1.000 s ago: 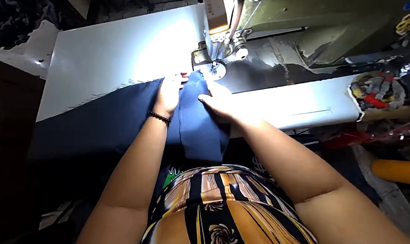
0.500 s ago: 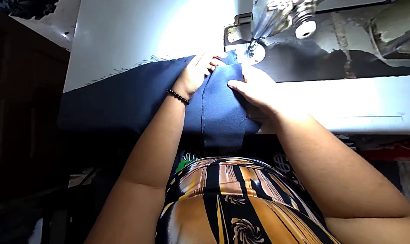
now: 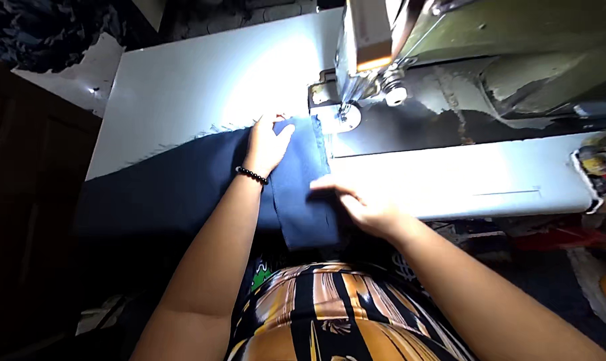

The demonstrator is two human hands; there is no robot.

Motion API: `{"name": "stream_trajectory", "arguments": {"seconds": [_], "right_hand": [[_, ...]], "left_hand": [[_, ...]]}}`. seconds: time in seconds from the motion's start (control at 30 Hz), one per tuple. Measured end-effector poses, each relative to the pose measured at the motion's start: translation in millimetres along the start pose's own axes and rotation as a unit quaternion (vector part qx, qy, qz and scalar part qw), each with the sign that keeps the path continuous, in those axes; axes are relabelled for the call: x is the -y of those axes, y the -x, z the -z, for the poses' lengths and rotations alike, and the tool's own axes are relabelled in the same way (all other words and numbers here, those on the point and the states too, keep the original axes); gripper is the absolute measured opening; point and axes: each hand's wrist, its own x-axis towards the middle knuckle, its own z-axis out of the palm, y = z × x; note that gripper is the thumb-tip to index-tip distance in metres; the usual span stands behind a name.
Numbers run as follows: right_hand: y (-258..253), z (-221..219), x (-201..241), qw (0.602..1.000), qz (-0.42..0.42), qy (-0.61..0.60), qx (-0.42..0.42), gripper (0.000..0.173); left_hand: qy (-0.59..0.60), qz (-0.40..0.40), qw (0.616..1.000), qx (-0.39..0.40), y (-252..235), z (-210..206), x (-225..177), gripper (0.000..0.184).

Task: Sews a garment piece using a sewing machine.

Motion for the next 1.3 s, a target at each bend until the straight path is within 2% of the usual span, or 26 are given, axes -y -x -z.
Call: {"name": "stream_trajectory", "arguments": {"seconds": [0.1, 0.17, 0.27, 0.43, 0.67, 0.93, 1.3], "right_hand": [[15, -6, -2, 0.993, 0.069, 0.083, 0.054, 0.042], [19, -11, -4, 0.984, 0.116, 0.128, 0.038, 0.032], [26, -13, -6, 0.977, 0.132, 0.17, -0.011, 0.025], [32, -15, -11, 0.976, 0.129, 0.175, -0.021, 0.026], [34, -14, -17, 0.972, 0.177, 0.152, -0.014, 0.025], [37, -13, -19, 0.965, 0.215, 0.149, -0.02, 0.022], [35, -13, -19, 0.963, 0.225, 0.149, -0.007, 0.022]], "left_hand": [[-0.065, 0.015, 0.997, 0.041, -9, -3, -13, 0.024], [-0.095, 0.027, 0.994, 0.055, -16, -6, -15, 0.02], [-0.136, -0.013, 0.99, 0.045, -17, -12, -7, 0.019], [-0.143, -0.052, 0.988, 0.037, -12, -13, 0, 0.028], [-0.166, -0.036, 0.983, 0.063, -12, -17, 2, 0.036], [-0.176, -0.028, 0.981, 0.072, -11, -17, -4, 0.037], [-0.185, -0.028, 0.979, 0.08, -10, -17, -6, 0.039]]}}
